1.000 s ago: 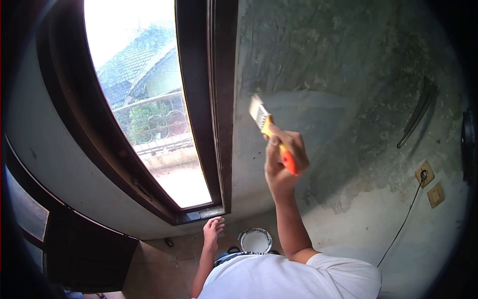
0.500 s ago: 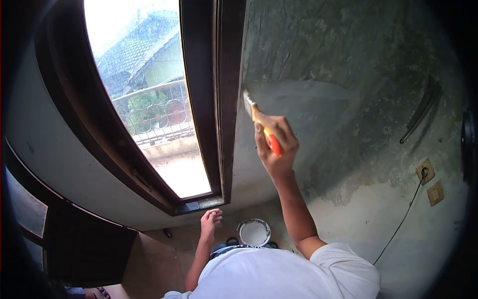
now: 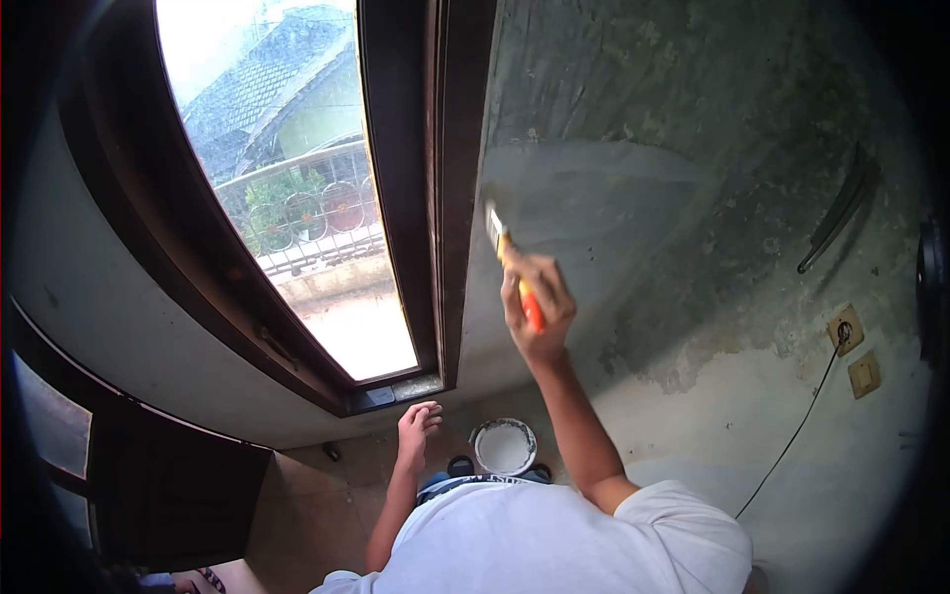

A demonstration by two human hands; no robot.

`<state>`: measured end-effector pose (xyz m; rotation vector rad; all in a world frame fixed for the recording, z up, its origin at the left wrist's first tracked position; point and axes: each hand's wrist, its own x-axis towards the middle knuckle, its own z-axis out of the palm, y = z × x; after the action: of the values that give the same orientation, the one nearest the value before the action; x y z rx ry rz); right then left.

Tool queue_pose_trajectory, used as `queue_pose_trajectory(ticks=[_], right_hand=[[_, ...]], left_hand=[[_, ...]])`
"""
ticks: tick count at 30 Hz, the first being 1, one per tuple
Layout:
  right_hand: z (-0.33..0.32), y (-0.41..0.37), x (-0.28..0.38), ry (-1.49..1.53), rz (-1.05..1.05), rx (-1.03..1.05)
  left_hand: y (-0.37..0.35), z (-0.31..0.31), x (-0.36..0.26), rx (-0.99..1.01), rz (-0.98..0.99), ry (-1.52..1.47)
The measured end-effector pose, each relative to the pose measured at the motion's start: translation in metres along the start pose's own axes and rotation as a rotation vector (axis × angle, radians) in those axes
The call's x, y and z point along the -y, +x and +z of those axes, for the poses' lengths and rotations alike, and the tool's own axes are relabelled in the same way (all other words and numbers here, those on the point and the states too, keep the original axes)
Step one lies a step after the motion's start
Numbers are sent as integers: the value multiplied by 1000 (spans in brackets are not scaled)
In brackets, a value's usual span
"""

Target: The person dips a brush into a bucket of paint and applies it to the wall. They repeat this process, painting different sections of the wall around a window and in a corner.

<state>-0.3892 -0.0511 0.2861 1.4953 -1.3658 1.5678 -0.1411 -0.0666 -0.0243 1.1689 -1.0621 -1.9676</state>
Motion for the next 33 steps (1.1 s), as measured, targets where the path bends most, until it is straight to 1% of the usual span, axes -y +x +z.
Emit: queue_pose_trajectory(ticks=[2, 3, 5, 6, 8, 11, 12, 13, 16, 18, 20, 22, 23, 25, 26, 28, 30, 32, 33], right_hand=[[1, -35, -1, -43, 54, 67], [0, -38, 1, -36, 47, 70], [-5, -46, 3, -17, 146, 102], [-5, -39, 4, -19, 151, 106], [-3, -3, 2, -76, 31, 69], [2, 40, 3, -116, 41, 60], [5, 54, 6, -71, 5, -10], [8, 60, 7, -20, -32, -80], [10, 53, 8, -26, -66, -94], [9, 18, 3, 1, -57, -49], [10, -30, -3, -29, -27, 80], [8, -90, -7, -52, 113, 223], [6, -112, -10, -44, 107, 228], [6, -131, -5, -62, 180, 337], [6, -134, -12, -58, 178, 342], [1, -95, -4, -37, 126, 235], [-3, -43, -2, -62, 2, 144], [-6, 8, 1, -104, -117, -1], [-6, 27, 6, -109, -114, 2]], left_hand=[[4, 0, 0, 5, 3, -10], [4, 0, 1, 5, 3, -3], [2, -5, 5, 0, -6, 5], [2, -6, 4, -1, -9, 4], [3, -7, 8, 7, -9, -6], [1, -3, 5, 4, -4, -8], [2, -2, 6, 1, -10, -17], [3, -2, 7, 3, -4, -14], [2, -4, 16, -4, 5, -26], [-1, -8, 19, -5, -4, -24], [-7, -7, 17, -39, -24, -67], [-9, -11, 18, -37, -25, -45], [-8, -13, 21, -37, -21, -57], [-7, -14, 19, -49, -24, -63], [-7, -14, 19, -53, -32, -64], [-3, -19, 25, -44, -16, -57], [-3, -17, 27, -23, -9, -43], [-4, -13, 23, -22, -6, -56], [-3, -13, 26, -14, -2, -54]])
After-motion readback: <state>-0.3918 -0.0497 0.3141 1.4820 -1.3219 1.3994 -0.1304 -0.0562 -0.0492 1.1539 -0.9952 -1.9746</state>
